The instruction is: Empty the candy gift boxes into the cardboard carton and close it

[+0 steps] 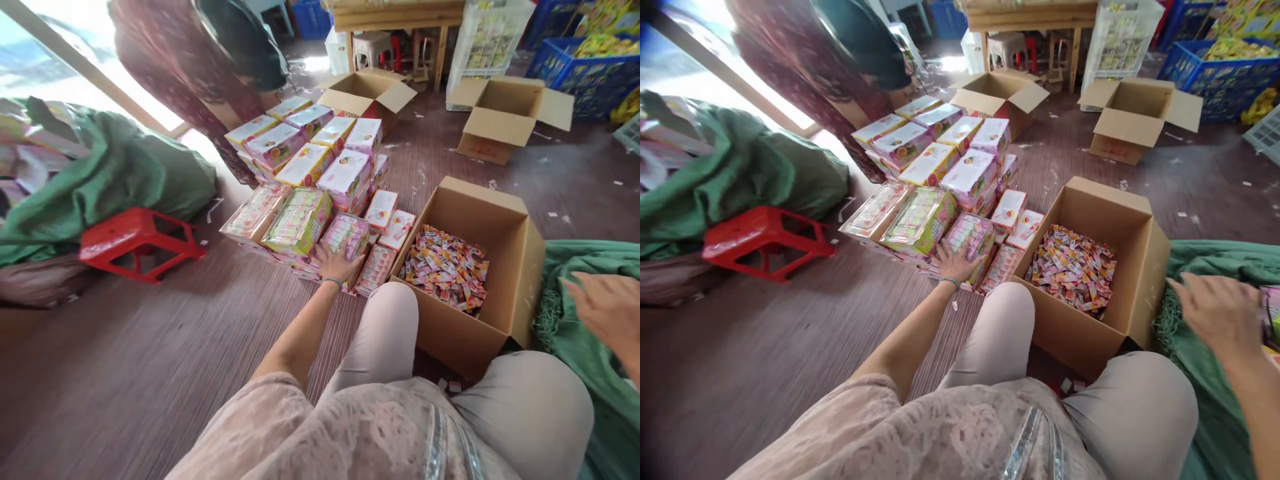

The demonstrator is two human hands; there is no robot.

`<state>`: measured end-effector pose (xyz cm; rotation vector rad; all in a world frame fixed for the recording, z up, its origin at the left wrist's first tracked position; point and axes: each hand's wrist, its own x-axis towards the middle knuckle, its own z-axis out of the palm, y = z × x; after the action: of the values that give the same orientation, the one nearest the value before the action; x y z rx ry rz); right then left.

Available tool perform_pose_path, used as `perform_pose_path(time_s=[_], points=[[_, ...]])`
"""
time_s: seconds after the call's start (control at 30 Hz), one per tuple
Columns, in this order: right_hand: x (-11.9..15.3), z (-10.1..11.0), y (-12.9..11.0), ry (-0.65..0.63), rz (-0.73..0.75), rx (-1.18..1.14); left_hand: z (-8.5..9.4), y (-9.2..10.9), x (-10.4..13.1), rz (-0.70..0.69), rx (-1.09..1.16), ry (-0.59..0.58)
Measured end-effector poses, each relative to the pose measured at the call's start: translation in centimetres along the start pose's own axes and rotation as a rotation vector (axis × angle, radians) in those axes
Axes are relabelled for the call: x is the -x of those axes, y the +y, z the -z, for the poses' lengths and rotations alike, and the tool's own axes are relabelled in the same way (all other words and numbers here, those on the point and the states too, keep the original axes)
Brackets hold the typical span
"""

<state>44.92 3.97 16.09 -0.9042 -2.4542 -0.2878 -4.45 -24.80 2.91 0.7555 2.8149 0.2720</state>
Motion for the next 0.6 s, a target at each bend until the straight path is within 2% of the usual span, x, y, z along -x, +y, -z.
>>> perform_pose_path(time_s=[0.1, 0.2, 0.27, 0.37, 0.47, 0.6], points=[[-0.8, -3.7, -5.4, -0.028, 0.196, -0.009, -0.1, 0.3, 0.5, 0.049, 0.031, -0.027], [-1.2, -7.7, -11.2, -0.065, 0.243, -0.128, 0.7, 0.7, 0.5, 0.118, 0.000, 0.001], [-1.1, -9.8, -13.8, -0.064, 0.234, -0.199, 1.4, 1.0, 0.3, 0.139, -0.030, -0.007], [-0.3, -12.4, -15.3, -0.068, 0.170, -0.262, 2.5, 1.2, -0.5, 0.181, 0.063, -0.049], [0.6, -14.4, -15.2, -0.088, 0.144, -0.301, 3.7, 1.0, -1.2, 0.253, 0.384, -0.012], [0.7, -15.1, -15.2, -0.097, 0.094, -0.399, 5.1, 1.0, -1.6, 0.203, 0.690, -0.061]])
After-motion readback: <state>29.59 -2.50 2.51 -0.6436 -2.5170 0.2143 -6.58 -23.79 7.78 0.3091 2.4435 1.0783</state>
